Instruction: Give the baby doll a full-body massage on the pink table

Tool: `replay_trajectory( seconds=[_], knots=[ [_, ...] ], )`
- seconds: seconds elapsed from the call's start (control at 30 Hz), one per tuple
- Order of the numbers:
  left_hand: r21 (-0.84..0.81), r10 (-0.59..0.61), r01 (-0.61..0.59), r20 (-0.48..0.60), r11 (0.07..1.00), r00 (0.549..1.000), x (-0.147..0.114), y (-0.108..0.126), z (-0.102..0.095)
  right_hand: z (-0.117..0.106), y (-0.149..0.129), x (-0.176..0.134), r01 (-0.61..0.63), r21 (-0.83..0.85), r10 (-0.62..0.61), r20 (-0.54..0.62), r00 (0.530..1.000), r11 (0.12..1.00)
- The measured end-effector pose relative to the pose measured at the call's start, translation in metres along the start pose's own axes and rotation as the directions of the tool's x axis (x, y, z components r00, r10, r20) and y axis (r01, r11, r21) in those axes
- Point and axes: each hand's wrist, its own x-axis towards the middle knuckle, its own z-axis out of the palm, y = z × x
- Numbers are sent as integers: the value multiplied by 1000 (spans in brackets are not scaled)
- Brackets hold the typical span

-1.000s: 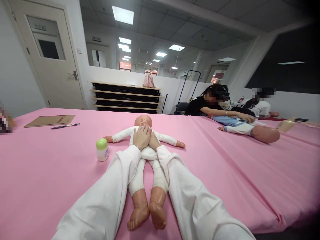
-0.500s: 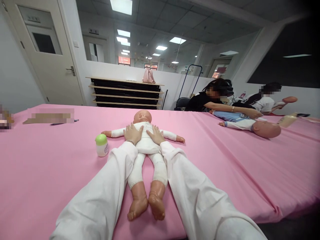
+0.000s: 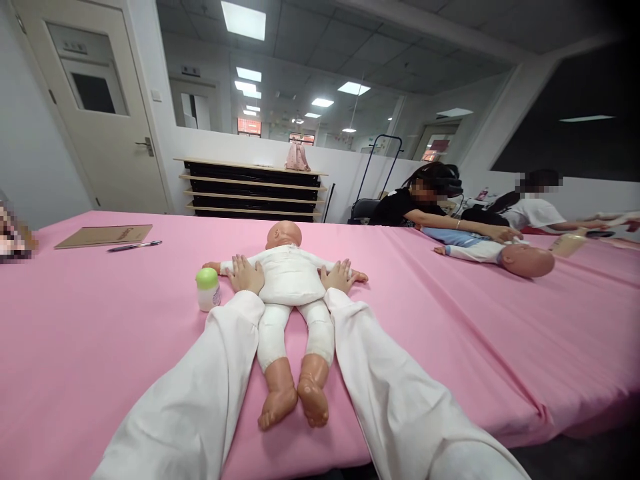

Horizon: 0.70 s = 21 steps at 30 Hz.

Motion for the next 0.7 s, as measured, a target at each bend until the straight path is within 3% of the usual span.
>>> replay_trajectory(
  seconds=[0.13, 0.2, 0.3, 0.4, 0.5, 0.57, 0.63, 0.7],
  knots=[
    [-138, -103, 73, -231, 988, 967, -1, -4, -3, 1, 4, 5, -79, 133, 94, -105, 990, 988],
    [-240, -82, 2, -323, 971, 943, 2, -5, -4, 3, 8, 9, 22, 290, 28, -167, 986, 957],
    [-328, 137, -299, -435, 896, 890, 4, -5, -3, 7, 11, 12, 305, 518, -203, -244, 948, 799],
    [-297, 463, -626, -467, 721, 754, 1, -2, -4, 7, 12, 11, 505, 616, -464, -244, 852, 605],
    [-259, 705, -786, -347, 562, 618, -6, 2, -9, 8, 12, 11, 619, 606, -693, -149, 706, 500],
    [-274, 809, -815, -169, 511, 564, -8, 4, -11, 13, 12, 14, 650, 585, -794, -18, 608, 485],
    [-316, 838, -792, 18, 522, 545, -9, 5, -11, 21, 11, 18, 657, 556, -833, 125, 539, 509],
    [-362, 809, -730, 146, 579, 569, -8, 6, -9, 28, 11, 21, 651, 497, -809, 222, 545, 575]
  ],
)
